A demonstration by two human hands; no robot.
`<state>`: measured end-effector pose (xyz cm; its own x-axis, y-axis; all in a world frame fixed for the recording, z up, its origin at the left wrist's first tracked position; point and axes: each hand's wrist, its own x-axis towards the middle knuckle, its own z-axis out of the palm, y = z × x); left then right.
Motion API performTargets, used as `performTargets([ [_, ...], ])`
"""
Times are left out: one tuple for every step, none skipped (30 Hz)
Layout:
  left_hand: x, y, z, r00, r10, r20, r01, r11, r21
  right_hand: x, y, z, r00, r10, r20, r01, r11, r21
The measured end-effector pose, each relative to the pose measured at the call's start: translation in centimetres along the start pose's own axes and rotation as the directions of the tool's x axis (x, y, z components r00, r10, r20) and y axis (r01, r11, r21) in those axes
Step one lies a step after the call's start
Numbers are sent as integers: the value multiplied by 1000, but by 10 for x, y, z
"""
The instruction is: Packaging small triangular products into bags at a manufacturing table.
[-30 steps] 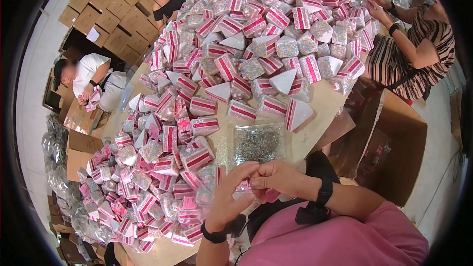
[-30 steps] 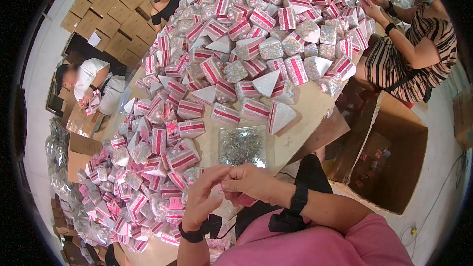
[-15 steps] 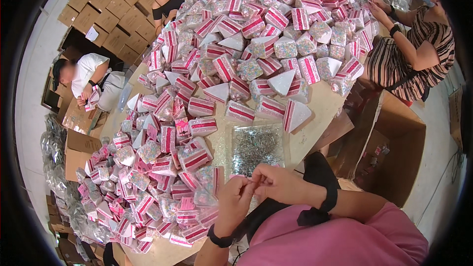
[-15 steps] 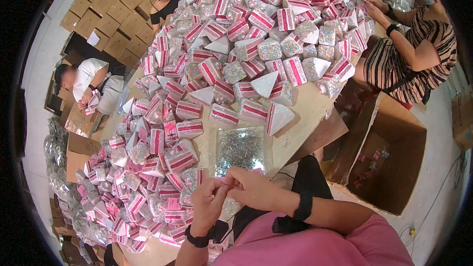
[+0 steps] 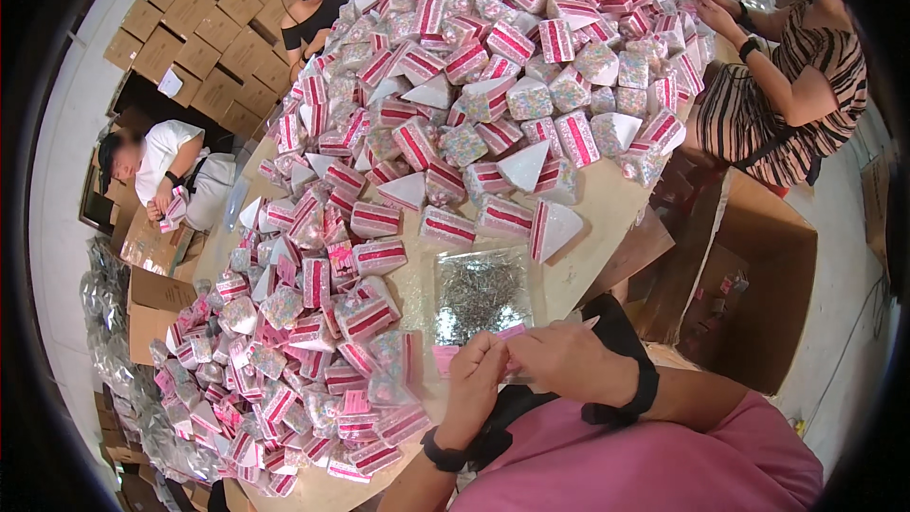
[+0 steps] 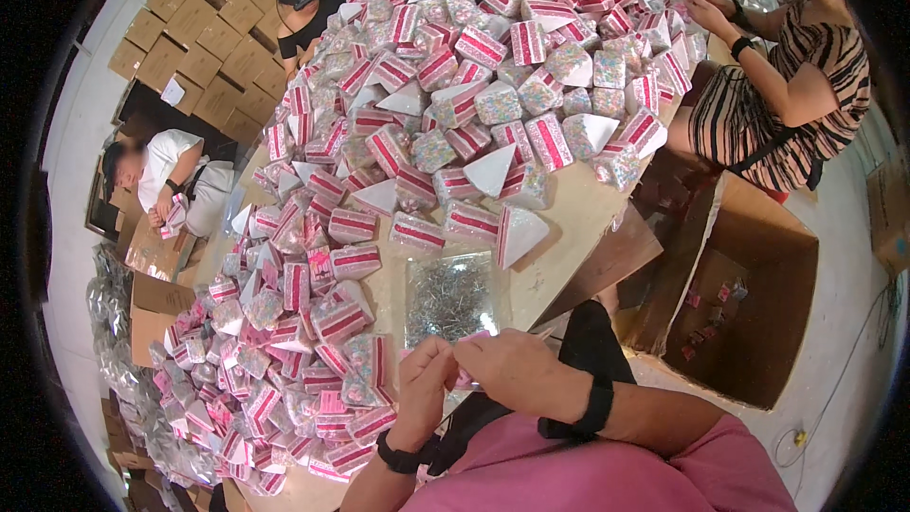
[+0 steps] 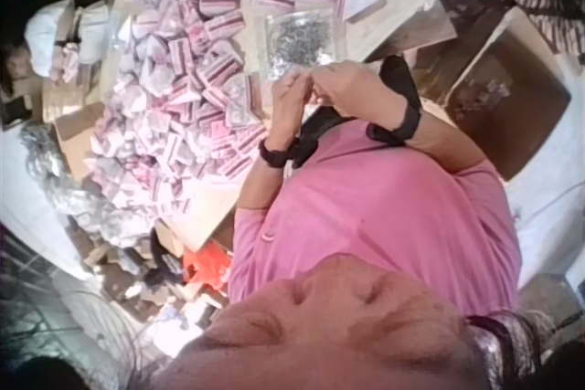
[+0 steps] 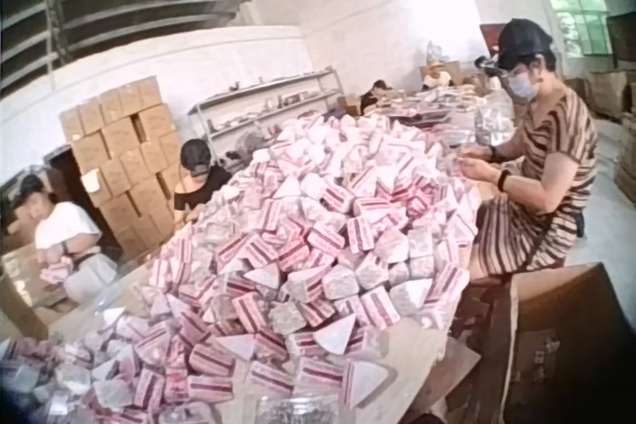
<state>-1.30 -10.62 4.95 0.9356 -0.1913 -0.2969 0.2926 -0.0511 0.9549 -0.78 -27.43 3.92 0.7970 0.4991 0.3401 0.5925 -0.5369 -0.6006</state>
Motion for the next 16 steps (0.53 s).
performTargets([
  [4, 2, 3, 1000, 11, 18, -11, 999, 41, -4, 5, -5, 1000, -14, -16, 14, 1000, -26],
  [8, 3, 7, 999, 20, 35, -22, 996, 83, -9, 11, -10, 999, -29, -32, 28, 998, -52],
  [14, 5, 12, 998, 34, 53, -40, 992, 116, -15, 18, -14, 996, -25, -86, 18, 997, -74],
  [21, 11, 20, 993, 92, 74, -107, 963, 246, -23, 28, -18, 990, -22, -139, 9, 996, -94],
  [28, 17, 31, 985, 147, 94, -171, 914, 368, -30, 36, -22, 982, -26, -187, 4, 994, -113],
  [37, 22, 41, 973, 196, 124, -232, 844, 483, -38, 42, -28, 967, 115, -226, -117, 993, 7],
  [50, 22, 51, 946, 288, 149, -317, 722, 615, -45, 46, -35, 934, 257, -246, -231, 964, 131],
  [68, 19, 60, 910, 369, 189, -382, 571, 727, -53, 49, -41, 883, 397, -249, -337, 907, 254],
  [82, 16, 67, 867, 441, 233, -421, 395, 817, -59, 51, -48, 855, 466, -227, -396, 870, 295],
  [96, 14, 74, 877, 450, 165, -352, 370, 860, -66, 53, -52, 822, 532, -204, -451, 826, 338],
  [109, 10, 81, 882, 461, 97, -279, 346, 896, -73, 55, -55, 784, 594, -177, -504, 777, 377],
  [122, 5, 86, 883, 468, 34, -207, 322, 924, -83, 60, -54, 753, 639, -159, -536, 735, 414],
  [131, 0, 88, 894, 449, 16, -171, 308, 936, -92, 64, -49, 719, 681, -138, -567, 691, 450],
  [140, -4, 88, 903, 429, -4, -135, 293, 947, -100, 68, -47, 684, 720, -116, -594, 643, 483],
  [148, -9, 88, 915, 403, -22, -99, 277, 956, -106, 72, -45, 678, 729, -92, -606, 626, 491],
  [154, -14, 87, 934, 356, -3, -81, 220, 972, -110, 75, -45, 672, 738, -69, -618, 609, 498],
])
